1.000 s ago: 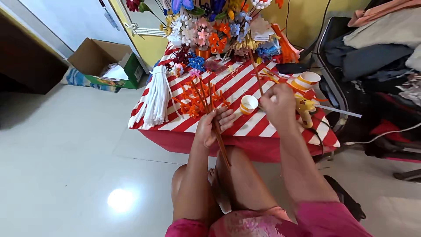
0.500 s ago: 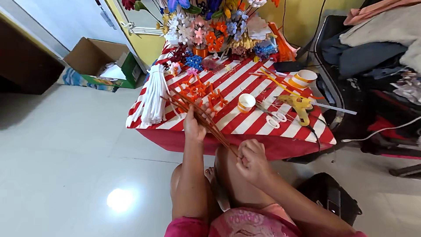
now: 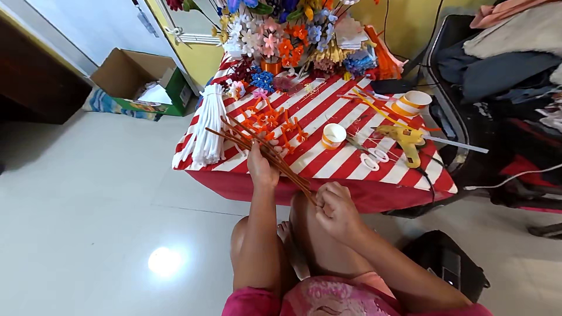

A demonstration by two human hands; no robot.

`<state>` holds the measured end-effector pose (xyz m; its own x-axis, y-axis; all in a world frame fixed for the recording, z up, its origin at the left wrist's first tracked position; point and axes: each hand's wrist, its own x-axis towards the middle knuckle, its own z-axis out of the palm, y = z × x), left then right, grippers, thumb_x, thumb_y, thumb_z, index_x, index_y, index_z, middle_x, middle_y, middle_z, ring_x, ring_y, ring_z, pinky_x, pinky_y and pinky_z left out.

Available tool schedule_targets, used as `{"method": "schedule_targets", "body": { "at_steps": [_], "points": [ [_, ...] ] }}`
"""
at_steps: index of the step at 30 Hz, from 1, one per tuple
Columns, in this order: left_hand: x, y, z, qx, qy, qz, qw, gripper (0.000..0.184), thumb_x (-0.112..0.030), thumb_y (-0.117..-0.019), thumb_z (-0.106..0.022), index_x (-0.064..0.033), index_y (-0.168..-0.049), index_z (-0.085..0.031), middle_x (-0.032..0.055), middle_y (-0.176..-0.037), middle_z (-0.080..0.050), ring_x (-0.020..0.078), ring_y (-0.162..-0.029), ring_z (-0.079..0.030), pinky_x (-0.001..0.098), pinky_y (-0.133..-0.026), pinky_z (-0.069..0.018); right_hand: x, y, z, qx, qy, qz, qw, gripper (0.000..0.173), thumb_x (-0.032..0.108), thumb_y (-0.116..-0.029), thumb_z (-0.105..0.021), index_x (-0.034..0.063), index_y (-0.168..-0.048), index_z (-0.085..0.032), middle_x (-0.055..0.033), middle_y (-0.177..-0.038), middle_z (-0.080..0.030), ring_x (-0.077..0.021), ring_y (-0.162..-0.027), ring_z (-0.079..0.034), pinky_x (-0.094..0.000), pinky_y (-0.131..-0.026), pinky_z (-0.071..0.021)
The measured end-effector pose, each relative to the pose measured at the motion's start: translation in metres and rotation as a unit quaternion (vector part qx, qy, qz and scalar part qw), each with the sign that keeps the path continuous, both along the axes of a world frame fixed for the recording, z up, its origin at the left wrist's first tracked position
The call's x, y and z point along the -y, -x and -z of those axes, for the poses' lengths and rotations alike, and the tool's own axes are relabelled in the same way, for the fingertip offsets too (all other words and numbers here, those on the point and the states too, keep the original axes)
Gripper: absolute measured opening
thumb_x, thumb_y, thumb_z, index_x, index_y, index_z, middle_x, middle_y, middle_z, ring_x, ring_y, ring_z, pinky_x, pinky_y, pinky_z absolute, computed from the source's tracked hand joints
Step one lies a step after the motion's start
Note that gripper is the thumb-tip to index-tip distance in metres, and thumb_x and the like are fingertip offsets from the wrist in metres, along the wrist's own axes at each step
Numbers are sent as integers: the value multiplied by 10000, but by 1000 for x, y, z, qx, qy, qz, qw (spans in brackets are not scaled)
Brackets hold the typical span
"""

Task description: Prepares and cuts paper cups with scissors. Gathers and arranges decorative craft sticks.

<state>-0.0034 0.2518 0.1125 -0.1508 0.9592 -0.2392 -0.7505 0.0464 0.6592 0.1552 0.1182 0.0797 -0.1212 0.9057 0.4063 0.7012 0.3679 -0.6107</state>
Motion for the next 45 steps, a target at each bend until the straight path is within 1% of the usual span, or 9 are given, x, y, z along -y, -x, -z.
{"method": "schedule_targets", "body": {
  "at_steps": [11, 17, 21, 25, 30, 32, 34, 38, 45],
  "points": [
    [2, 7, 5, -55, -67, 133, 987, 478, -257, -1138, -146, -50, -1333, -530, 61, -760, -683, 170, -632, -701, 359, -667, -637, -4, -6, -14, -9, 3, -3, 1000, 70, 135, -807, -606, 87, -775, -646, -73, -936, -676, -222, -964, -625, -440, -856, -438],
    [0, 3, 10, -33, -60, 152, 986, 469, -270, -1137, -146, -68, -1123, -569, -18, -586, -510, 67, -449, -503, 193, -445, -466, -24, -27, -39, 9, 70, -87, 994, 177, 202, -892, -645, 37, -914, -706, -122, -999, -689, -288, -1017, -641, -537, -908, -464],
    [-3, 7, 14, 5, -58, 184, 981, 498, -291, -1135, -134, -64, -1099, -576, -31, -577, -481, 32, -396, -431, 149, -370, -373, -71, -61, -97, 2, 75, -46, 996, 201, 128, -929, -669, -29, -1049, -709, -170, -1067, -691, -285, -1015, -665, -501, -897, -542],
    [-7, 7, 19, 33, -71, 218, 973, 483, -283, -1136, -139, -52, -1118, -563, -22, -594, -498, 30, -407, -448, 142, -375, -387, -138, -92, -145, -114, 26, 41, 992, 205, 129, -985, -616, -50, -1076, -655, -101, -960, -670, -127, -845, -638, -347, -807, -551],
    [-8, -1, 35, 37, -154, 242, 957, 274, -86, -1044, -336, -36, -1173, -572, -26, -622, -521, 26, -433, -465, 150, -406, -409, -255, -124, -142, -337, 9, 220, 915, 211, 162, -981, -565, 28, -1143, -580, -20, -953, -567, -70, -716, -532, -253, -632, -474],
    [-9, -5, 39, 43, -152, 254, 954, 268, -72, -1017, -356, -24, -1158, -578, -24, -611, -527, 28, -431, -473, 156, -406, -413, -296, -139, -120, -258, 47, 266, 928, 240, 131, -956, -572, -33, -1131, -597, -120, -1012, -583, -186, -839, -567, -381, -725, -497],
    [-10, -9, 41, 42, -141, 263, 953, 266, -75, -1012, -356, -7, -1151, -573, -19, -618, -526, 33, -433, -472, 158, -407, -415, -325, -153, -92, -105, 103, 277, 950, 363, 163, -983, -600, -132, -1192, -633, -316, -1242, -626, -429, -1187, -601, -630, -995, -469],
    [-12, -10, 42, 37, -144, 284, 947, 248, -102, -1001, -390, -9, -1150, -566, -21, -642, -538, 34, -443, -483, 156, -417, -425, -350, -164, -56, 201, 261, 264, 907, 429, 213, -1092, -432, -138, -1272, -599, -363, -1365, -556, -525, -1329, -501, -713, -1056, -387],
    [-16, -5, 43, 68, -157, 314, 934, 259, -122, -987, -466, -20, -1194, -581, -31, -652, -558, 30, -456, -508, 159, -423, -433, -380, -175, -52, 81, 184, 351, 914, 380, 275, -1038, -515, -12, -1210, -694, -318, -1304, -620, -509, -1269, -554, -762, -990, -381]
  ]
}}
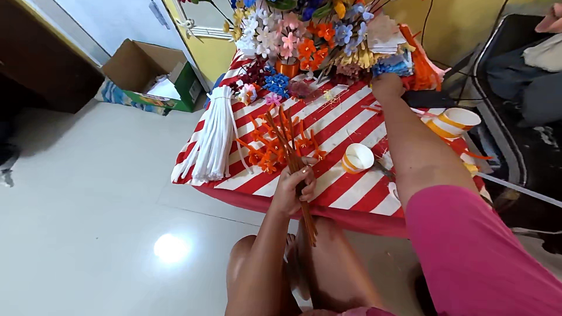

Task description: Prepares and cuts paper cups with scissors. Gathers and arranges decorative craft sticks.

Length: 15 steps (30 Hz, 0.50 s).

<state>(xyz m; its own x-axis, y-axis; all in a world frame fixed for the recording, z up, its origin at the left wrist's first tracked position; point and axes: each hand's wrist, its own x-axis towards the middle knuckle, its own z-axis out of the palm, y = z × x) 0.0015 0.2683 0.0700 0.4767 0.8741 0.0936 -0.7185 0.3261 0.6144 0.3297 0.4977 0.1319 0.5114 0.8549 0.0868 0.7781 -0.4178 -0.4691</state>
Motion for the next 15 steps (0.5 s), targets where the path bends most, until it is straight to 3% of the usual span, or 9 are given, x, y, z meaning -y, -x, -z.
{"method": "schedule_targets", "body": {
  "at_steps": [5, 9, 15],
  "points": [
    [-2, 0, 3, 15, 1, 10, 1000, 265, -154, -994, -511, -18, -1209, -586, -24, -665, -578, 37, -458, -521, 160, -422, -442, -11, 10, -4, -47, -57, 73, 995, 583, 489, -922, -683, -24, -1200, -680, -280, -1274, -647, -458, -1263, -575, -712, -1033, -376],
    [-2, 0, 4, 16, -3, 10, 1000, 269, -165, -990, -536, -24, -1214, -587, -26, -670, -583, 34, -464, -528, 159, -425, -445, -11, 20, -11, -44, -34, 80, 995, 524, 385, -959, -651, -67, -1224, -651, -316, -1297, -621, -485, -1261, -570, -721, -995, -404],
    [-1, 0, 7, 16, -5, 15, 1000, 288, -188, -988, -572, -23, -1223, -585, -21, -681, -587, 41, -475, -539, 163, -435, -454, -16, 22, -6, -50, -57, 96, 992, 440, 339, -977, -610, -39, -1194, -672, -270, -1279, -648, -430, -1255, -593, -696, -1019, -394]
  ]
}}
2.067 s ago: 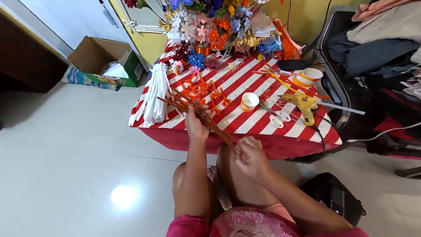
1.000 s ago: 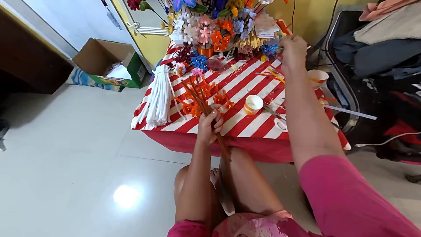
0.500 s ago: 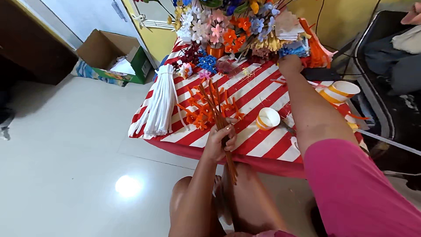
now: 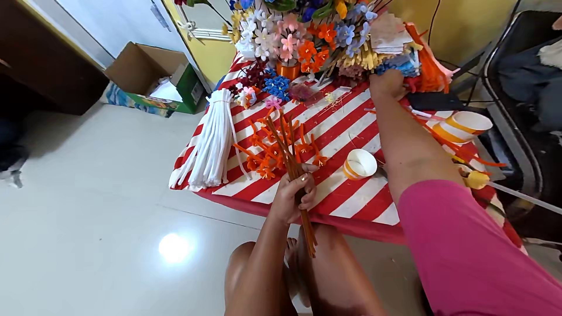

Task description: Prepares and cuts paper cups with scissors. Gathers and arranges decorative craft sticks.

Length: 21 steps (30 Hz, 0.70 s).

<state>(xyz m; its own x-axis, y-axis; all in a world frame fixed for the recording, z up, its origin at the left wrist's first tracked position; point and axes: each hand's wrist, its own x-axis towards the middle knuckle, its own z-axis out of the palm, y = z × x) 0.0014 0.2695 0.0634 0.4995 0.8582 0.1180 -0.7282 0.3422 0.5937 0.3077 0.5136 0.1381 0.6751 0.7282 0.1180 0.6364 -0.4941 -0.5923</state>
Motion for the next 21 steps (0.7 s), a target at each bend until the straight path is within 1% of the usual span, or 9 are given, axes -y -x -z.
{"method": "schedule_targets", "body": {
  "at_steps": [2, 4, 6, 9, 11, 15, 17, 19, 21],
  "points": [
    [0, 0, 1, 3, -3, 4, 1000, 299, -199, -988, -586, -23, -1230, -584, -18, -688, -587, 43, -479, -539, 165, -439, -456, -1, 1, 1, 1, -1, 4, 1000, 414, 319, -981, -592, -27, -1192, -676, -263, -1279, -652, -427, -1258, -591, -692, -1022, -385],
    [-1, 0, 0, -2, -2, 5, 1000, 301, -206, -988, -589, -29, -1232, -587, -21, -685, -592, 38, -477, -538, 161, -435, -454, -3, 0, 2, 5, 2, -8, 1000, 395, 290, -1004, -550, -24, -1204, -681, -273, -1296, -641, -436, -1262, -588, -684, -1012, -416],
    [-2, -1, -1, -4, 1, 4, 1000, 295, -200, -989, -578, -28, -1229, -586, -24, -686, -589, 36, -472, -531, 160, -429, -446, -6, -2, 4, 4, 1, -13, 1000, 387, 283, -1007, -535, -7, -1213, -687, -270, -1311, -636, -433, -1276, -579, -686, -1029, -398],
    [-3, -1, -1, -5, 6, 3, 1000, 280, -185, -992, -557, -24, -1219, -582, -23, -683, -582, 38, -465, -523, 162, -425, -445, -7, -1, 5, 2, 0, -9, 1000, 380, 289, -1000, -553, 3, -1212, -687, -248, -1313, -643, -411, -1285, -580, -674, -1044, -390],
    [-3, -2, -2, -5, 7, 0, 1000, 275, -178, -998, -543, -21, -1220, -578, -19, -683, -584, 40, -465, -524, 163, -428, -448, -3, -1, 3, -6, 3, -15, 1000, 396, 302, -999, -574, -8, -1224, -674, -256, -1321, -634, -413, -1291, -573, -667, -1047, -393],
    [-2, -3, -3, -9, 6, -7, 1000, 269, -163, -1002, -499, -18, -1218, -567, -17, -676, -575, 36, -461, -517, 156, -423, -436, 6, -1, 3, -27, -2, -33, 999, 400, 298, -969, -612, -17, -1208, -678, -269, -1289, -643, -436, -1272, -575, -682, -1037, -389],
    [-1, -3, -5, -12, 13, -10, 1000, 265, -143, -1002, -477, -8, -1208, -572, -16, -665, -570, 38, -456, -516, 157, -423, -441, 13, 0, 1, -43, -11, -52, 998, 393, 279, -962, -634, -39, -1190, -676, -294, -1263, -642, -460, -1245, -582, -696, -1004, -409],
    [0, -3, -7, -25, 26, -13, 999, 267, -105, -1007, -416, 4, -1193, -572, -14, -656, -561, 33, -448, -508, 155, -418, -440, 23, 4, -2, -48, -13, -61, 997, 381, 271, -962, -640, -54, -1155, -680, -302, -1240, -645, -470, -1229, -584, -698, -997, -409],
    [-1, -4, -12, -54, 44, -17, 997, 277, -63, -1027, -346, 3, -1185, -564, -18, -632, -534, 23, -426, -474, 147, -396, -413, 32, 7, -3, -58, -20, -56, 997, 388, 277, -945, -663, -57, -1141, -689, -301, -1226, -652, -471, -1214, -592, -699, -993, -419]
  ]
}}
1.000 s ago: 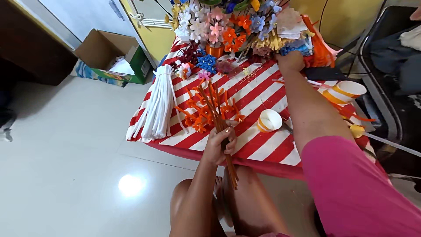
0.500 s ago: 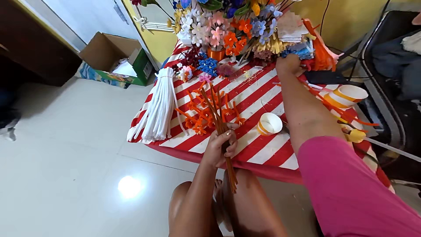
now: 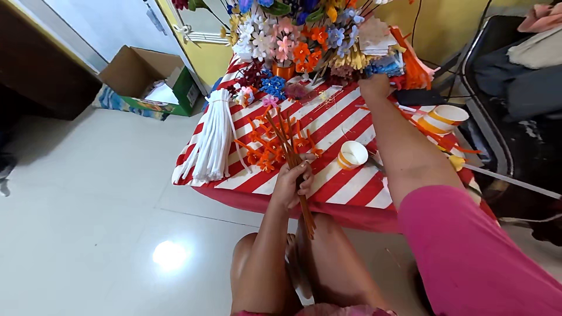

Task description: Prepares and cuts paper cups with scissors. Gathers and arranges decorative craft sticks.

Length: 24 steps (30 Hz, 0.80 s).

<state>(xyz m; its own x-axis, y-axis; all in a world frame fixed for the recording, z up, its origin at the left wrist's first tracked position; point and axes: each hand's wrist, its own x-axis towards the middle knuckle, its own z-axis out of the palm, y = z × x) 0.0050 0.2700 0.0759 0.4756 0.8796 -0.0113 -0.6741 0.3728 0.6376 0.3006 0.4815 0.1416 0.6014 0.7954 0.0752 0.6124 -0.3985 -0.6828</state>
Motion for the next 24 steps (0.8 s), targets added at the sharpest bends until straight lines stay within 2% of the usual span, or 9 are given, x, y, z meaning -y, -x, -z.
{"method": "schedule_targets", "body": {
  "at_steps": [5, 7, 10, 12, 15, 16, 18, 20, 24],
  "points": [
    [-1, 0, -5, -34, 12, -3, 999, 306, -63, -1072, -275, 3, -1128, -569, -21, -614, -510, 23, -410, -448, 144, -383, -396, 29, 7, 2, -125, -110, -2, 986, 502, 177, -855, -764, -55, -1273, -611, -266, -1219, -651, -400, -1154, -629, -623, -977, -491],
    [2, -1, -8, -37, 16, -9, 999, 283, -60, -1077, -289, -8, -1041, -566, -23, -607, -504, 18, -410, -447, 135, -384, -393, 58, 18, -13, -152, -112, 6, 982, 405, 171, -857, -759, -83, -1150, -645, -258, -1115, -650, -373, -1031, -628, -596, -897, -494],
    [8, -1, -13, -25, 18, -11, 999, 269, -49, -1081, -293, -21, -989, -544, -30, -598, -486, 6, -404, -422, 126, -381, -371, 114, 32, -33, -108, -89, -16, 990, 305, 200, -882, -716, -95, -950, -674, -264, -1000, -664, -392, -958, -643, -630, -841, -500],
    [13, -3, -17, -21, 38, -25, 999, 259, -55, -1090, -299, -21, -988, -534, -16, -613, -497, 15, -410, -441, 129, -384, -390, 160, 44, -46, -57, -83, -49, 994, 303, 221, -937, -661, -80, -910, -675, -257, -918, -650, -401, -890, -627, -641, -777, -472],
    [20, -4, -28, -56, 82, -56, 993, 274, -86, -1107, -318, 2, -1011, -559, 59, -699, -620, 87, -517, -593, 194, -483, -523, 232, 72, -54, 0, -94, -89, 992, 220, 176, -962, -608, -30, -911, -668, -201, -786, -608, -360, -708, -586, -584, -620, -459],
    [22, -5, -31, -69, 99, -62, 991, 284, -96, -1110, -329, 10, -1024, -579, 90, -752, -669, 123, -583, -654, 230, -546, -570, 253, 81, -54, 17, -98, -99, 990, 200, 167, -967, -613, -18, -927, -679, -191, -786, -624, -351, -697, -601, -581, -617, -480],
    [23, -5, -35, -73, 113, -63, 989, 295, -106, -1112, -327, 28, -1107, -590, 143, -872, -723, 200, -740, -739, 306, -680, -628, 284, 99, -47, 60, -131, -121, 982, 162, 123, -944, -646, -20, -898, -704, -167, -784, -648, -324, -722, -626, -564, -678, -507],
    [22, -4, -34, -65, 108, -63, 990, 331, -110, -1116, -308, 51, -1241, -568, 187, -1002, -741, 250, -874, -761, 349, -781, -633, 308, 114, -24, 118, -204, -163, 958, 165, 122, -898, -646, -6, -808, -699, -129, -750, -638, -290, -733, -622, -537, -736, -498],
    [19, 0, -33, -55, 98, -88, 990, 387, -162, -1127, -289, 45, -1319, -554, 180, -1078, -724, 238, -940, -745, 344, -833, -614, 339, 140, 29, 191, -315, -232, 900, 187, 181, -872, -622, 93, -715, -670, -49, -668, -629, -226, -697, -604, -455, -765, -449]
  ]
}}
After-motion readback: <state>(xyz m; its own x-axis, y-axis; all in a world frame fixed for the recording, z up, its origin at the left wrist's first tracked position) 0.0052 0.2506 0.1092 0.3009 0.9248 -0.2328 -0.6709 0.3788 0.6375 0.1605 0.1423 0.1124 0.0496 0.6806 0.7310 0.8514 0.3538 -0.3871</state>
